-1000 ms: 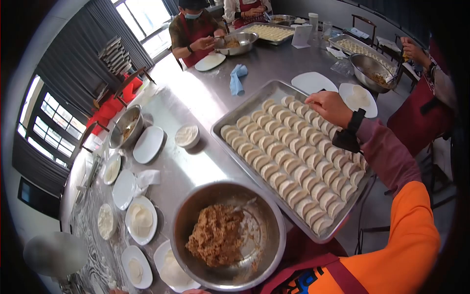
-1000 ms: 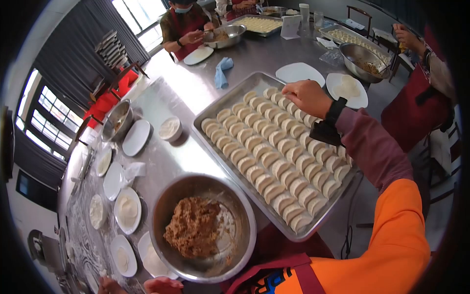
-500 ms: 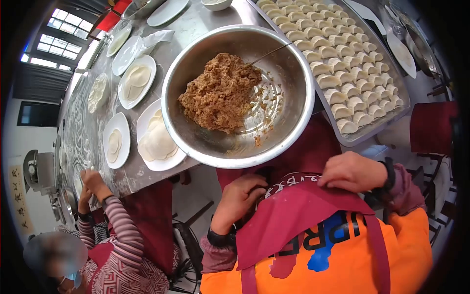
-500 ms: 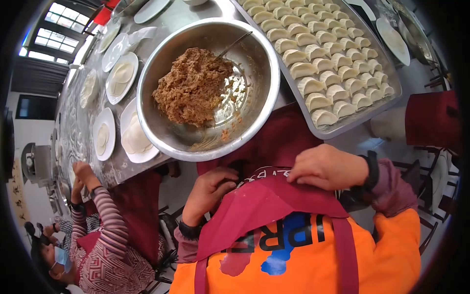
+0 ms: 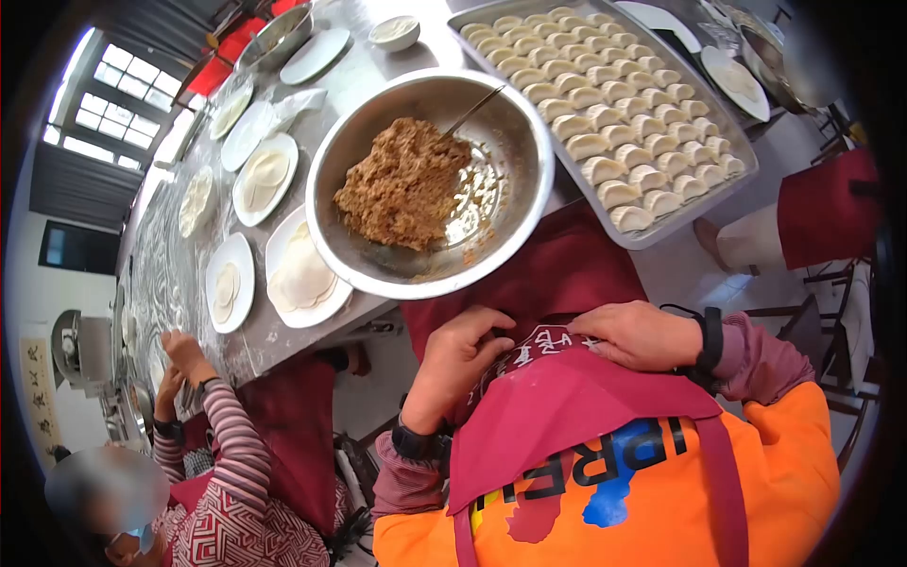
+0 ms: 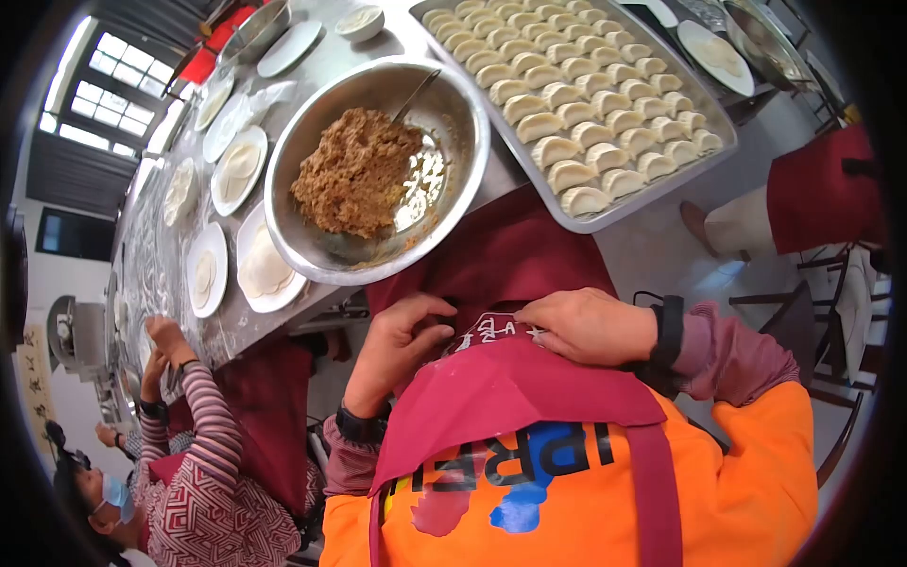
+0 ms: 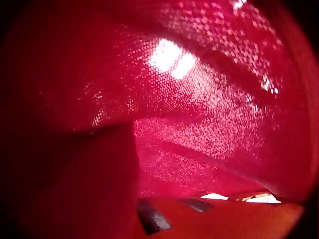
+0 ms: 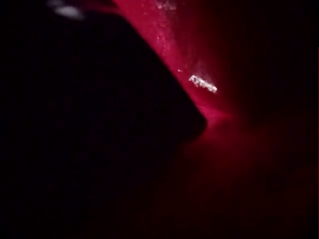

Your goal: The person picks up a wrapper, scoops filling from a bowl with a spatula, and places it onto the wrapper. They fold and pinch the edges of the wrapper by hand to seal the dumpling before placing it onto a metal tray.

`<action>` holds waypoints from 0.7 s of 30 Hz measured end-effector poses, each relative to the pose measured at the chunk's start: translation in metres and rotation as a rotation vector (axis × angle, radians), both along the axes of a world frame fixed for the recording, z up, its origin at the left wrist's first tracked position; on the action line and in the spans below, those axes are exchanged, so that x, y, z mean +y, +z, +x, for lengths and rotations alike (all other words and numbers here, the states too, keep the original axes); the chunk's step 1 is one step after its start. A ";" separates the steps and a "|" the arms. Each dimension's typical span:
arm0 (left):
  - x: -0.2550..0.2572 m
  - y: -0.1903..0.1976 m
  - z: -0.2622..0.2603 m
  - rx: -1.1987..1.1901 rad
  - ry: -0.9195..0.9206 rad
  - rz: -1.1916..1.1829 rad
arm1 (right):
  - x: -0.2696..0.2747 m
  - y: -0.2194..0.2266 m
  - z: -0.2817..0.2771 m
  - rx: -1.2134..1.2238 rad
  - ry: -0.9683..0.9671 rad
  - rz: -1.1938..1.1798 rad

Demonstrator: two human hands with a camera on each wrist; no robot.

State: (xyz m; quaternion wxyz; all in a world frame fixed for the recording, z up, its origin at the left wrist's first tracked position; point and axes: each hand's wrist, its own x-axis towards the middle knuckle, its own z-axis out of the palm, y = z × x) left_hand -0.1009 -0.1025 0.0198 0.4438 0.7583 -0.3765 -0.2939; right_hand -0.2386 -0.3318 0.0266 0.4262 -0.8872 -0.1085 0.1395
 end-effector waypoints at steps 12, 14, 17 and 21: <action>-0.017 -0.003 -0.015 0.084 -0.066 -0.171 | 0.000 -0.097 0.042 0.389 -0.052 0.033; -0.011 -0.003 -0.017 0.137 -0.030 -0.154 | 0.007 -0.097 0.047 0.205 -0.033 -0.237; -0.004 0.010 -0.026 0.191 0.042 -0.180 | 0.005 -0.090 0.066 0.432 0.093 -0.466; 0.014 -0.006 -0.024 0.241 0.085 -0.143 | -0.016 -0.108 0.073 0.283 0.152 -0.345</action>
